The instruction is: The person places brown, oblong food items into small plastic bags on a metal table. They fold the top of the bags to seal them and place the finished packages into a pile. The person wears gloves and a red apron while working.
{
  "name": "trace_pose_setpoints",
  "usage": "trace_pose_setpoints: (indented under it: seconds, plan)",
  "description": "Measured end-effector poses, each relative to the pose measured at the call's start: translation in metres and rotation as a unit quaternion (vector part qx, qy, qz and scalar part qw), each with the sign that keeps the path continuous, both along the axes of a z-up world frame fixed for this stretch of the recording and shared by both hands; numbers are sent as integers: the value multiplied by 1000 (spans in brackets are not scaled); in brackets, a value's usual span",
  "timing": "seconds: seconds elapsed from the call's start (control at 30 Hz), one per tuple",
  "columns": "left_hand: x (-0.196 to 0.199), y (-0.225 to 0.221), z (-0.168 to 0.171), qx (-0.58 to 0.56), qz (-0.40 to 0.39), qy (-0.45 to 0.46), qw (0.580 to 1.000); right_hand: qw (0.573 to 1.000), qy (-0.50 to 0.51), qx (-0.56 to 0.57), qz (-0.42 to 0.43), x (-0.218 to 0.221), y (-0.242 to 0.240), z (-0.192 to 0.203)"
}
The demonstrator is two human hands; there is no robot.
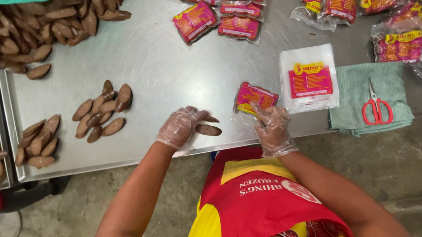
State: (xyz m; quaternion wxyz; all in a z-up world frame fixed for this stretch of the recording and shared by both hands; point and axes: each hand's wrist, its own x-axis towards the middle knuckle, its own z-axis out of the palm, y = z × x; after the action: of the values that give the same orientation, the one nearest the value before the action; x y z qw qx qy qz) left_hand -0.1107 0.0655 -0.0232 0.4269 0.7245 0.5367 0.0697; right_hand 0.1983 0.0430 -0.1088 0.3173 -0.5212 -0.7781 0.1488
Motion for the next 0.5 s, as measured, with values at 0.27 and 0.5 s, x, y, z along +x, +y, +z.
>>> trace_pose_setpoints:
  seconds: [0.27,0.5]
  plan:
    - [39,-53,24,-194,203,-118,953,999,22,31,15,2,3,7]
    - [127,-56,-30,-356,337,-339,803,1000,10,-21,12,7,0,8]
